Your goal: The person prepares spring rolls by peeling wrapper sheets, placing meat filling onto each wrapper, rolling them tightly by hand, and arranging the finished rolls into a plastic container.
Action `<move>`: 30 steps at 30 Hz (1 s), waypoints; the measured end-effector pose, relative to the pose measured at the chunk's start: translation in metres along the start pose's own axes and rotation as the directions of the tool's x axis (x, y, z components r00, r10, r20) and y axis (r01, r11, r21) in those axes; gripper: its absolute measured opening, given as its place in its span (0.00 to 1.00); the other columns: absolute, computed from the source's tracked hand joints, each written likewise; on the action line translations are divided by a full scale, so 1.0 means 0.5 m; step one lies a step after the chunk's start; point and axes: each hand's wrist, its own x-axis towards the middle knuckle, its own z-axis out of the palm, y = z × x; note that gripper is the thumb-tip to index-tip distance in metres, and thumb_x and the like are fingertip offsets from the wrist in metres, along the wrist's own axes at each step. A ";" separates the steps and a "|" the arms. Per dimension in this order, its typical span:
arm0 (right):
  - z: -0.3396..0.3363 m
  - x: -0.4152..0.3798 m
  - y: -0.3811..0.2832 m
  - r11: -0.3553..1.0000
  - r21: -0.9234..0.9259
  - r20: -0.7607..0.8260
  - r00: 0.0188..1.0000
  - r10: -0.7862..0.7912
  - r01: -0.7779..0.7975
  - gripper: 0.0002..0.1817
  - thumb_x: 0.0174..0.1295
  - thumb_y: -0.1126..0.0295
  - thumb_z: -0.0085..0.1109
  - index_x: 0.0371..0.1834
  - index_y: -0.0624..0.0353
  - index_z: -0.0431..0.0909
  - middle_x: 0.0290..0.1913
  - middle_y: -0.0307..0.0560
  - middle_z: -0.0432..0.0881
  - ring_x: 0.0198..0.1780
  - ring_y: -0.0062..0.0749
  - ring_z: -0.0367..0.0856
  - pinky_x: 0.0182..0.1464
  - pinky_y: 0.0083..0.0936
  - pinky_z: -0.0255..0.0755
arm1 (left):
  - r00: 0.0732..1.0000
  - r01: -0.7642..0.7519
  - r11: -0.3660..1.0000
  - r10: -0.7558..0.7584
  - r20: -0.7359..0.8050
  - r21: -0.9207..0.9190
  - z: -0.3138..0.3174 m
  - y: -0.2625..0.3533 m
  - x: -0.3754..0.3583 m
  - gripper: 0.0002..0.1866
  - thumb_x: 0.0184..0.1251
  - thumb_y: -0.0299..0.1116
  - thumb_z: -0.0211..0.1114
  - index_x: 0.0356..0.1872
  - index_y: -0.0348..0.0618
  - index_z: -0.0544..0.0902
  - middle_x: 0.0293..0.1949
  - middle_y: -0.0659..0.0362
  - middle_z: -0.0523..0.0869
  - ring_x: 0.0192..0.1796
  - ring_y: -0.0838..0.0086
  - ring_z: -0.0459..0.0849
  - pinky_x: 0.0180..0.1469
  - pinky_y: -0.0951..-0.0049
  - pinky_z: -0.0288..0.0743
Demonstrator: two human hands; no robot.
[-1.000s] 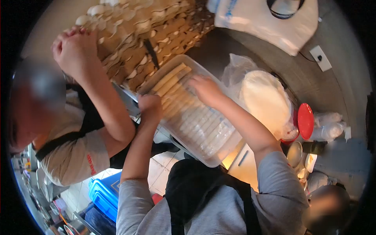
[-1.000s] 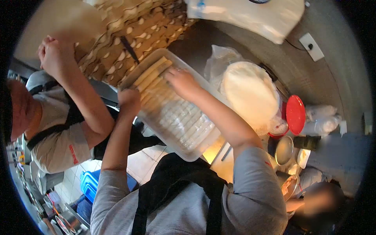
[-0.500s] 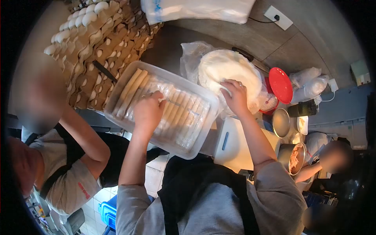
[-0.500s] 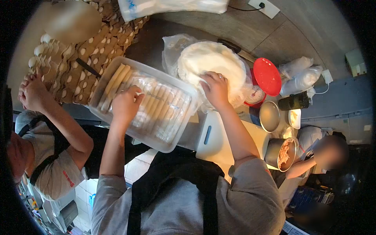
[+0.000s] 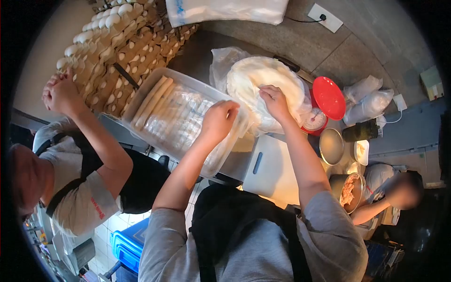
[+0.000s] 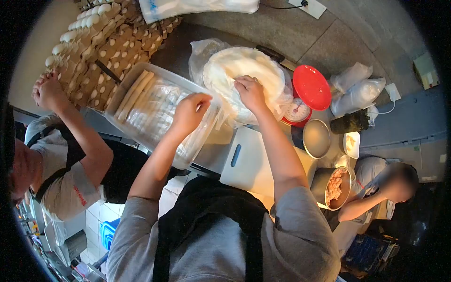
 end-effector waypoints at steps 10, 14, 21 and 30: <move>-0.014 0.010 -0.028 0.996 0.049 0.085 0.994 0.070 -0.075 0.13 0.60 0.63 0.57 0.42 0.58 0.84 0.45 0.48 0.84 0.47 0.40 0.80 0.52 0.32 0.72 | 0.965 0.252 0.956 -0.260 -0.034 -0.149 0.126 -0.053 0.170 0.12 0.66 0.33 0.61 0.43 0.34 0.82 0.35 0.50 0.87 0.32 0.69 0.85 0.37 0.71 0.76; 0.009 0.037 -0.057 0.985 0.132 0.071 0.992 0.105 -0.114 0.14 0.56 0.65 0.61 0.43 0.59 0.84 0.42 0.53 0.84 0.39 0.37 0.84 0.45 0.29 0.76 | 0.932 0.351 0.911 -0.362 -0.012 -0.216 0.146 -0.064 0.193 0.18 0.64 0.36 0.64 0.47 0.32 0.79 0.32 0.50 0.86 0.26 0.70 0.85 0.34 0.71 0.79; 0.010 0.030 -0.086 0.984 0.072 0.116 0.981 0.153 -0.162 0.11 0.50 0.75 0.64 0.39 0.61 0.84 0.36 0.47 0.83 0.34 0.30 0.82 0.40 0.25 0.76 | 0.770 0.576 0.541 -0.610 0.185 -0.613 0.107 -0.079 0.223 0.21 0.57 0.32 0.69 0.48 0.33 0.73 0.33 0.48 0.84 0.33 0.67 0.86 0.30 0.67 0.81; -0.031 0.021 -0.061 0.968 0.192 0.199 0.973 0.121 -0.160 0.12 0.54 0.69 0.68 0.40 0.61 0.81 0.32 0.41 0.80 0.34 0.23 0.77 0.39 0.20 0.73 | 0.774 0.544 0.323 -0.551 0.314 -0.774 0.108 -0.111 0.264 0.15 0.56 0.23 0.67 0.46 0.37 0.77 0.36 0.58 0.82 0.35 0.70 0.82 0.35 0.70 0.79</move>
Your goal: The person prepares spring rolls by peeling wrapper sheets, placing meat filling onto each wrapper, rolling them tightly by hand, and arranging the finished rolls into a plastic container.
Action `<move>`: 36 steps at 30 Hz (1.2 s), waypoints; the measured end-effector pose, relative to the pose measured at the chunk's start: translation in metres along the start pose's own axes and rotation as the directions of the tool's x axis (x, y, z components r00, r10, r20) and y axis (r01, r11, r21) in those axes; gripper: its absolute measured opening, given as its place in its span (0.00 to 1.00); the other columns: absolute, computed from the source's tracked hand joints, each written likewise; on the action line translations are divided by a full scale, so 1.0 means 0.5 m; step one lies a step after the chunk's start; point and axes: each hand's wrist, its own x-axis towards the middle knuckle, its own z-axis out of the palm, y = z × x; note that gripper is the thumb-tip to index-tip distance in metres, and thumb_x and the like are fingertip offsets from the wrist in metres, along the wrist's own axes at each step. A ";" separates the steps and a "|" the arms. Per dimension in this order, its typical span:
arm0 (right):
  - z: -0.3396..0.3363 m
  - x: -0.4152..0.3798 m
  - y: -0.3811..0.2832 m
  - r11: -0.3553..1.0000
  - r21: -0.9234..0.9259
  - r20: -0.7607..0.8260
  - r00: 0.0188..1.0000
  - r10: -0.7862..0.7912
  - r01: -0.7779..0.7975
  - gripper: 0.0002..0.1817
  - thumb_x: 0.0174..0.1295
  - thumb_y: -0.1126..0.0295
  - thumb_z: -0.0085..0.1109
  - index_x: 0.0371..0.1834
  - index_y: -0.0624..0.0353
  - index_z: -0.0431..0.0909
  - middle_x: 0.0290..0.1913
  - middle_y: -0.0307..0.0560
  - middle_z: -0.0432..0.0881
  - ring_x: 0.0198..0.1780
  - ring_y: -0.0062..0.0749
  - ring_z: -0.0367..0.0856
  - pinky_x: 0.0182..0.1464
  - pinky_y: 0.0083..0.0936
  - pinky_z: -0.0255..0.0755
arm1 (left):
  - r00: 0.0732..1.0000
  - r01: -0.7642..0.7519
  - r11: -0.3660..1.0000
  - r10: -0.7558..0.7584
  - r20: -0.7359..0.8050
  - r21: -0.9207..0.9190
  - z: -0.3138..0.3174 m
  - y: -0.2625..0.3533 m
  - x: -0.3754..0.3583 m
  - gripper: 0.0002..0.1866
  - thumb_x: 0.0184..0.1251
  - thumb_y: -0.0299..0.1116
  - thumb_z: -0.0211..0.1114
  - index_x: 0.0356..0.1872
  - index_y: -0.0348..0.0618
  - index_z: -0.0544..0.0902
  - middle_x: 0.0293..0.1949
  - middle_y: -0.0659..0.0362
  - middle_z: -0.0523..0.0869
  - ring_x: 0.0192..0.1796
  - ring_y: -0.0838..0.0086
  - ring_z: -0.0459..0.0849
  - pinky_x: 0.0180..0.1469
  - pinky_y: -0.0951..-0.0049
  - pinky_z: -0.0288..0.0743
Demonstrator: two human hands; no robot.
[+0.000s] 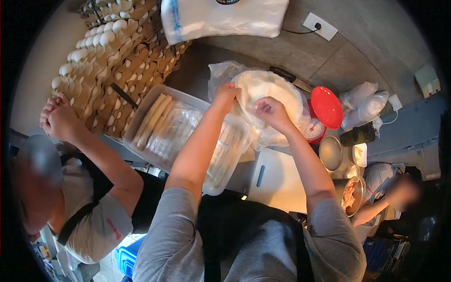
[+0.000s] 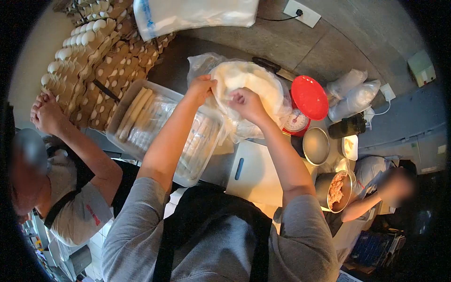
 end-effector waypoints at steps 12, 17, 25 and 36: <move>0.013 0.080 0.012 0.812 0.500 -0.209 0.868 0.451 -0.301 0.08 0.67 0.68 0.56 0.36 0.60 0.74 0.28 0.41 0.79 0.24 0.24 0.78 0.24 0.22 0.74 | 0.972 0.077 0.981 -0.114 0.207 0.177 0.032 0.025 -0.043 0.16 0.56 0.28 0.72 0.46 0.47 0.80 0.40 0.63 0.82 0.39 0.75 0.82 0.38 0.70 0.77; -0.033 0.046 0.045 0.787 0.501 -0.250 0.811 0.529 -0.359 0.03 0.67 0.74 0.53 0.37 0.62 0.73 0.33 0.44 0.80 0.26 0.28 0.80 0.26 0.25 0.79 | 0.927 -0.236 0.707 0.370 -0.064 0.667 -0.003 0.033 -0.033 0.18 0.49 0.18 0.66 0.44 0.45 0.79 0.42 0.56 0.83 0.41 0.62 0.84 0.42 0.61 0.78; -0.026 0.035 0.029 0.736 0.630 -0.224 0.851 0.475 -0.246 0.08 0.63 0.81 0.54 0.45 0.64 0.71 0.41 0.48 0.80 0.38 0.33 0.82 0.34 0.28 0.82 | 0.738 -0.642 0.236 0.450 0.504 0.729 0.106 0.020 0.010 0.12 0.52 0.24 0.62 0.39 0.45 0.86 0.36 0.54 0.87 0.42 0.60 0.85 0.48 0.65 0.78; -0.265 -0.165 0.003 0.706 0.691 -0.495 0.813 0.307 0.154 0.09 0.65 0.78 0.52 0.48 0.59 0.74 0.47 0.47 0.81 0.45 0.35 0.82 0.48 0.35 0.79 | 0.874 -0.472 0.360 0.071 0.481 0.805 0.072 0.011 0.064 0.29 0.38 0.23 0.77 0.49 0.47 0.82 0.43 0.59 0.83 0.42 0.70 0.81 0.47 0.73 0.76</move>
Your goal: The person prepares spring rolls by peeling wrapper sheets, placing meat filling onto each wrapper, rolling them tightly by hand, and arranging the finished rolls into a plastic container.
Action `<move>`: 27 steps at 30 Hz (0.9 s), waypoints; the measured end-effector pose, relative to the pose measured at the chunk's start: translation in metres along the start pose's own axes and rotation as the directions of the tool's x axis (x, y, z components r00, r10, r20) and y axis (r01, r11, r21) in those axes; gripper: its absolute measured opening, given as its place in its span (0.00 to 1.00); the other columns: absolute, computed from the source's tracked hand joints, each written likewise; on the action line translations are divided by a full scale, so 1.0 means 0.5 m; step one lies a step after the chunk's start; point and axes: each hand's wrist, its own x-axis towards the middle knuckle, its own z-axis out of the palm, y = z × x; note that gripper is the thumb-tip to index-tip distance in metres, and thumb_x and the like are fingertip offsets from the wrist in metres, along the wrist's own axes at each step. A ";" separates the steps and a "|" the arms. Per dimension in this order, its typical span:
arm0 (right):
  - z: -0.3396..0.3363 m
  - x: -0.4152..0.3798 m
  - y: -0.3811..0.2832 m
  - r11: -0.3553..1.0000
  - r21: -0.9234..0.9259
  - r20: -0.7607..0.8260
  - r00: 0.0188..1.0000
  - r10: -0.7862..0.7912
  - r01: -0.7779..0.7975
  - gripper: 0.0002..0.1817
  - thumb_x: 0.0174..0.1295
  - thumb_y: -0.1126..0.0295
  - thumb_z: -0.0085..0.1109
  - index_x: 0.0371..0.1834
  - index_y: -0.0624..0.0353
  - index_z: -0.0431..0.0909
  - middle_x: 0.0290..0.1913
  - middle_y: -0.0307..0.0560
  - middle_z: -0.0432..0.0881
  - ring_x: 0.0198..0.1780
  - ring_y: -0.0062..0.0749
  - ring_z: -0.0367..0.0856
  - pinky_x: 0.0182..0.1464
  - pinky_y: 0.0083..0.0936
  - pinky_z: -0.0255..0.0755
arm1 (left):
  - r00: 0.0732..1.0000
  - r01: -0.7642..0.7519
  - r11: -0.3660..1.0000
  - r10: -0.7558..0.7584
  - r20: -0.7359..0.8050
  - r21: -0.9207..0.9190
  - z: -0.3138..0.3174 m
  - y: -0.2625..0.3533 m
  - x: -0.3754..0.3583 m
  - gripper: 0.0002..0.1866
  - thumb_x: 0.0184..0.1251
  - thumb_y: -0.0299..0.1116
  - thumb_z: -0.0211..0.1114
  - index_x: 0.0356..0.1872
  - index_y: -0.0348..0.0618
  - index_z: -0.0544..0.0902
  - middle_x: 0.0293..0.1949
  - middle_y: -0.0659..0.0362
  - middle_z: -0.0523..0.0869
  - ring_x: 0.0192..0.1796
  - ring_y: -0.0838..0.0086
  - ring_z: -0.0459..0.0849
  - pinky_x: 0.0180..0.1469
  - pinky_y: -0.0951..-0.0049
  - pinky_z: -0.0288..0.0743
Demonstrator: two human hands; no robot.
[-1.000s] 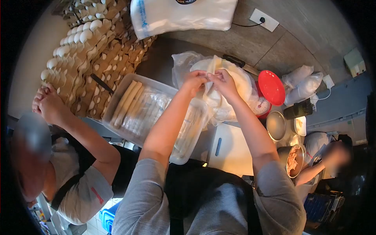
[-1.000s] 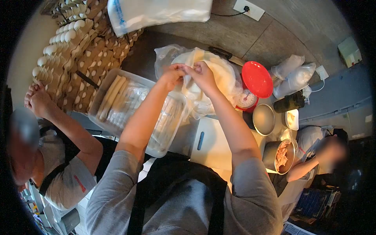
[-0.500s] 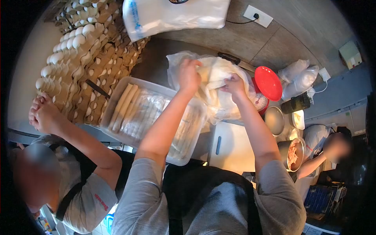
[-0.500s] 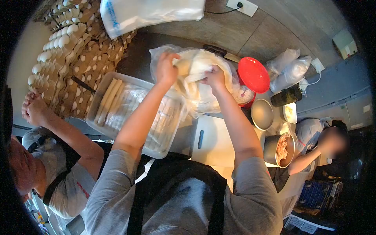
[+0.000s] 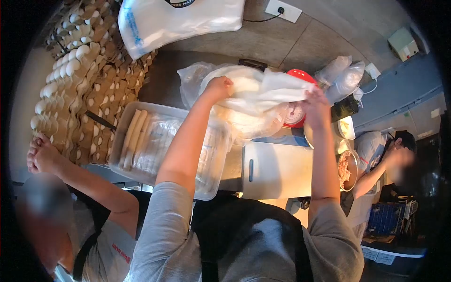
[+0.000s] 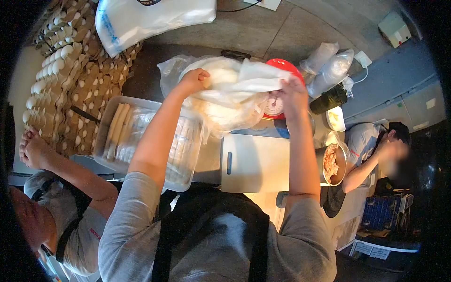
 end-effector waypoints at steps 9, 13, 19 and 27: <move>-0.125 -0.027 -0.220 0.953 0.039 -0.071 0.953 -0.296 0.299 0.14 0.69 0.76 0.49 0.56 0.65 0.70 0.54 0.51 0.78 0.54 0.35 0.79 0.59 0.34 0.74 | 0.975 -0.065 0.963 0.117 -0.187 0.263 -0.017 -0.012 -0.030 0.32 0.36 0.31 0.79 0.51 0.53 0.81 0.50 0.51 0.82 0.54 0.58 0.81 0.57 0.67 0.75; -0.160 -0.052 -0.295 0.919 0.085 -0.038 0.923 -0.383 0.384 0.15 0.70 0.75 0.48 0.59 0.65 0.68 0.54 0.51 0.78 0.54 0.35 0.79 0.58 0.33 0.75 | 0.977 0.047 0.989 -0.017 -0.211 0.140 -0.023 -0.070 -0.011 0.35 0.39 0.41 0.79 0.55 0.48 0.79 0.54 0.48 0.81 0.58 0.57 0.79 0.61 0.64 0.72; -0.174 -0.060 -0.294 0.928 0.085 -0.009 0.931 -0.364 0.364 0.15 0.69 0.77 0.49 0.57 0.67 0.69 0.54 0.54 0.79 0.53 0.35 0.80 0.58 0.32 0.75 | 0.923 0.312 0.944 -0.273 -0.272 0.109 -0.042 -0.068 -0.010 0.38 0.44 0.55 0.75 0.54 0.39 0.81 0.55 0.45 0.81 0.60 0.57 0.79 0.62 0.64 0.71; -0.184 -0.076 -0.277 0.944 0.060 -0.016 0.946 -0.325 0.325 0.16 0.69 0.78 0.49 0.59 0.68 0.68 0.54 0.53 0.79 0.53 0.33 0.80 0.58 0.30 0.75 | 0.909 0.248 0.967 -0.216 -0.356 0.049 -0.042 -0.076 -0.012 0.36 0.38 0.50 0.79 0.51 0.40 0.82 0.49 0.49 0.85 0.53 0.61 0.84 0.55 0.68 0.75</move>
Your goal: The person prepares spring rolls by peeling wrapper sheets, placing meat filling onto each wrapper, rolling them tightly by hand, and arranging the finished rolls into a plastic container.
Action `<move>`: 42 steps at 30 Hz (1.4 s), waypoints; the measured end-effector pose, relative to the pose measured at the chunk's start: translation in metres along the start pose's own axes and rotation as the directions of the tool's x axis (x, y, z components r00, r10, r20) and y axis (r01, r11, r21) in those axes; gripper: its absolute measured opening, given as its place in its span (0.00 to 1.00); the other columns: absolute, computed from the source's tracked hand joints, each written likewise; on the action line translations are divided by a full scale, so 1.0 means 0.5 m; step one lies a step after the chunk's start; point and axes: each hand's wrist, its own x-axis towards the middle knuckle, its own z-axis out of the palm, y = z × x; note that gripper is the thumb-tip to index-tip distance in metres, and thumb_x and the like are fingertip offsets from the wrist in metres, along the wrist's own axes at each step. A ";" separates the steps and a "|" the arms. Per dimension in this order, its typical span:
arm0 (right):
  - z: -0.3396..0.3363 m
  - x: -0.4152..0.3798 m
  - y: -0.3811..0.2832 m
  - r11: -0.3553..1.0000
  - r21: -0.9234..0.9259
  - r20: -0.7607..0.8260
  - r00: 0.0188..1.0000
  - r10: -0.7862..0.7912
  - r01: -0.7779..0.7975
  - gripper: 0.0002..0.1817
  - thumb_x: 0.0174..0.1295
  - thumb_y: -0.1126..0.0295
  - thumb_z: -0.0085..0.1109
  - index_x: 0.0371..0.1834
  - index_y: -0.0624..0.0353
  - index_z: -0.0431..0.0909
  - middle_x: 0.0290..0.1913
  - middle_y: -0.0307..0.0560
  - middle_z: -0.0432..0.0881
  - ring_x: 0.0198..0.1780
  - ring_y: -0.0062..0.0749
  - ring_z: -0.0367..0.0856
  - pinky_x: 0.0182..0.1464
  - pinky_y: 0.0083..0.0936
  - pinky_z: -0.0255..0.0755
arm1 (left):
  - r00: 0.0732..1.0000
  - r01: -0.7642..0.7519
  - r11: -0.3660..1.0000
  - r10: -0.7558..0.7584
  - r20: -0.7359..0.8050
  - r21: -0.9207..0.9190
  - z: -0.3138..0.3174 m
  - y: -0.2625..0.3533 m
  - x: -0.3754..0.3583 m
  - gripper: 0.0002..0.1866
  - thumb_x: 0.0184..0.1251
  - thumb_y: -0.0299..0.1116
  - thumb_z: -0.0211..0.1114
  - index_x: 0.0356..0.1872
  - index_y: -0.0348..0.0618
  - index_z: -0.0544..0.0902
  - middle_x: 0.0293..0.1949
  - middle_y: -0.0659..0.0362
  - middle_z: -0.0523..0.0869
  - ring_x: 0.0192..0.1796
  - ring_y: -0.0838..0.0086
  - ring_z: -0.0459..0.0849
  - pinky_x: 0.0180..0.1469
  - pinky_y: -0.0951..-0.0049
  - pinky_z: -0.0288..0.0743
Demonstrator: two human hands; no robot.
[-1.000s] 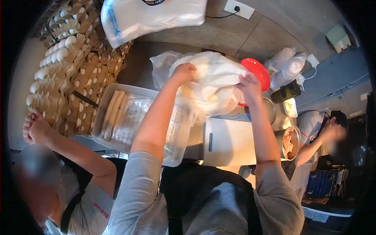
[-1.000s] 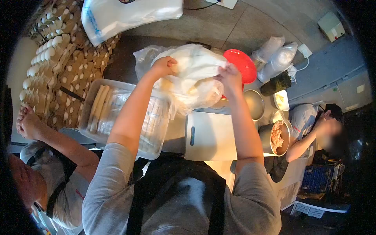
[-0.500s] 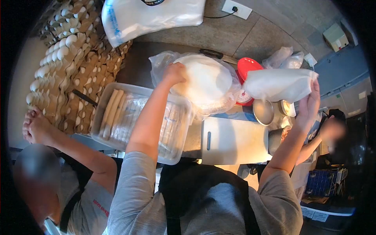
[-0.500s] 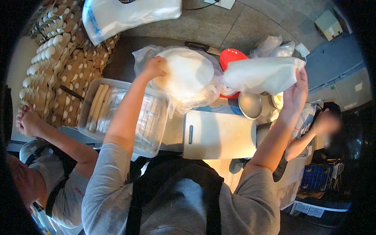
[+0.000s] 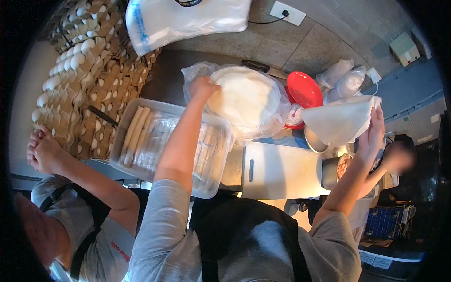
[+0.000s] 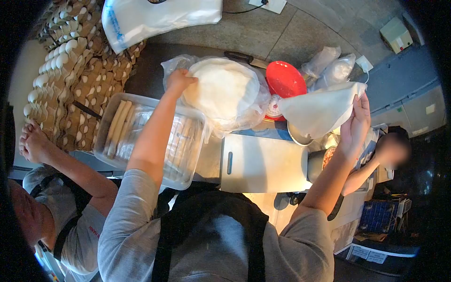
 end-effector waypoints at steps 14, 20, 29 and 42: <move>0.107 0.022 0.015 0.998 -0.009 0.084 0.995 0.055 -0.055 0.15 0.69 0.78 0.50 0.58 0.67 0.70 0.51 0.52 0.81 0.50 0.31 0.81 0.55 0.26 0.76 | 0.945 0.109 0.861 0.067 0.322 -0.497 -0.035 0.129 0.001 0.19 0.58 0.42 0.68 0.45 0.42 0.80 0.42 0.58 0.85 0.43 0.66 0.84 0.44 0.63 0.77; 0.227 0.102 -0.007 0.998 -0.052 0.043 0.998 -0.045 0.047 0.15 0.67 0.78 0.52 0.56 0.68 0.70 0.50 0.51 0.80 0.49 0.33 0.81 0.53 0.28 0.77 | 0.690 0.352 0.442 0.473 0.548 -0.825 -0.060 0.262 -0.109 0.14 0.65 0.37 0.64 0.48 0.44 0.77 0.43 0.60 0.82 0.45 0.74 0.79 0.49 0.71 0.73; 0.413 0.273 0.146 0.994 0.058 0.307 0.949 0.073 -0.095 0.12 0.67 0.78 0.50 0.53 0.67 0.71 0.49 0.52 0.79 0.51 0.36 0.79 0.56 0.31 0.75 | 0.664 -0.034 0.604 0.609 0.434 -0.796 0.131 0.318 -0.323 0.13 0.66 0.42 0.65 0.35 0.46 0.74 0.40 0.61 0.79 0.44 0.79 0.74 0.49 0.76 0.69; 0.044 -0.059 0.172 0.768 -0.370 0.536 0.555 0.636 -0.523 0.25 0.61 0.61 0.62 0.57 0.64 0.75 0.55 0.47 0.79 0.57 0.33 0.77 0.61 0.33 0.65 | 0.367 0.252 0.458 0.770 0.522 -0.852 0.052 0.373 -0.414 0.07 0.70 0.32 0.61 0.40 0.45 0.72 0.41 0.67 0.76 0.46 0.84 0.72 0.53 0.79 0.66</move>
